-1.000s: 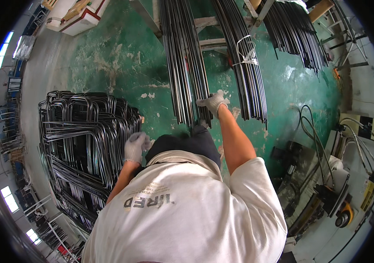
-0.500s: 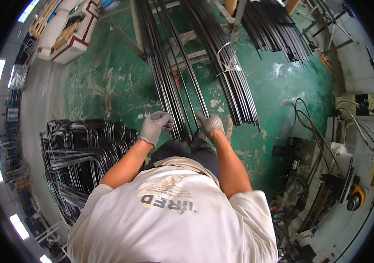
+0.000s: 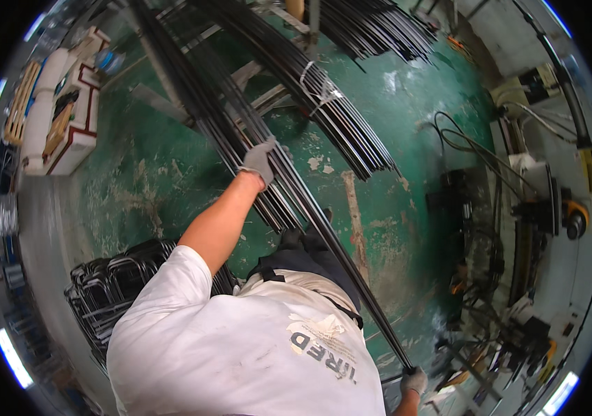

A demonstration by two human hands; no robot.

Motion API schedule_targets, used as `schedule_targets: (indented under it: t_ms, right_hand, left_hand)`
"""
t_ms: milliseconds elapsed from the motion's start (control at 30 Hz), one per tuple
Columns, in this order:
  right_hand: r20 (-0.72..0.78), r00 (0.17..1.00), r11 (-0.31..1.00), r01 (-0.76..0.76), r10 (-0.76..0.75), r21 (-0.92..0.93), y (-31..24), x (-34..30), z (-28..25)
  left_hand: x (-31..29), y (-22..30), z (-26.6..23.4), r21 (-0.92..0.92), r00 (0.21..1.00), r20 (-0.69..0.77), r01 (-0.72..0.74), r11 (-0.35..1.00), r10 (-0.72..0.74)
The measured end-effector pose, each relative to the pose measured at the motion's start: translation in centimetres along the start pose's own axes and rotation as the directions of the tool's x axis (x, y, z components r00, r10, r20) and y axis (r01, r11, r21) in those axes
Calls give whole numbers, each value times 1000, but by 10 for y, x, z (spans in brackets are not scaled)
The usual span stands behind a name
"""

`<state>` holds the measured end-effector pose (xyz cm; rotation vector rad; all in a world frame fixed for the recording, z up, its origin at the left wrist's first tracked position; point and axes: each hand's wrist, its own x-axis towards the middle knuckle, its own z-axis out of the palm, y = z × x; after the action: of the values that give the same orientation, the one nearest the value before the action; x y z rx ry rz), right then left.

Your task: The person picks up metal tubes from a floor stack, aligns them inside a large bending machine, triggers the bend, removes the shaped tubes, and places them onto a separate frame.

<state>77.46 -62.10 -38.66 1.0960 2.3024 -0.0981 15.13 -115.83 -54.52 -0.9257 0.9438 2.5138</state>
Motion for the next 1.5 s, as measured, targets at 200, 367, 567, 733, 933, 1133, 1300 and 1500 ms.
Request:
schedule_targets:
  t_ms: [200, 367, 567, 733, 933, 1133, 1300, 1500]
  right_hand:
    - [-191, 970, 969, 181, -149, 167, -196, -6, 10]
    - [-549, 820, 931, 312, -162, 191, -239, 38, -11]
    - [-522, 841, 924, 302, -142, 235, -73, 100, 12]
    - [-414, 909, 953, 167, -49, 254, 120, 157, 44]
    - [-577, 554, 783, -258, 600, 566, 209, 191, 25]
    - [-71, 957, -946, 290, 282, 146, 77, 214, -101]
    - [140, 953, -961, 256, 269, 101, 54, 285, -147]
    - [101, 862, -866, 484, 497, 126, 129, 311, -161]
  left_hand:
    - [-42, -33, 32, 108, 990, 120, 62, 992, -74]
    - [-102, -92, 84, 99, 980, 115, 152, 983, -163]
    - [-179, -187, 151, 136, 950, 114, 276, 952, -292]
    - [-186, -154, 232, -10, 963, 254, 89, 996, -83]
    - [-240, -179, 373, 7, 797, 604, 7, 1000, -10]
    - [-268, -335, 467, 271, 736, 654, -9, 963, -177]
    - [-250, -418, 531, 430, 557, 698, 178, 885, -451]
    - [-133, -320, 674, 194, 359, 899, 191, 962, -253]
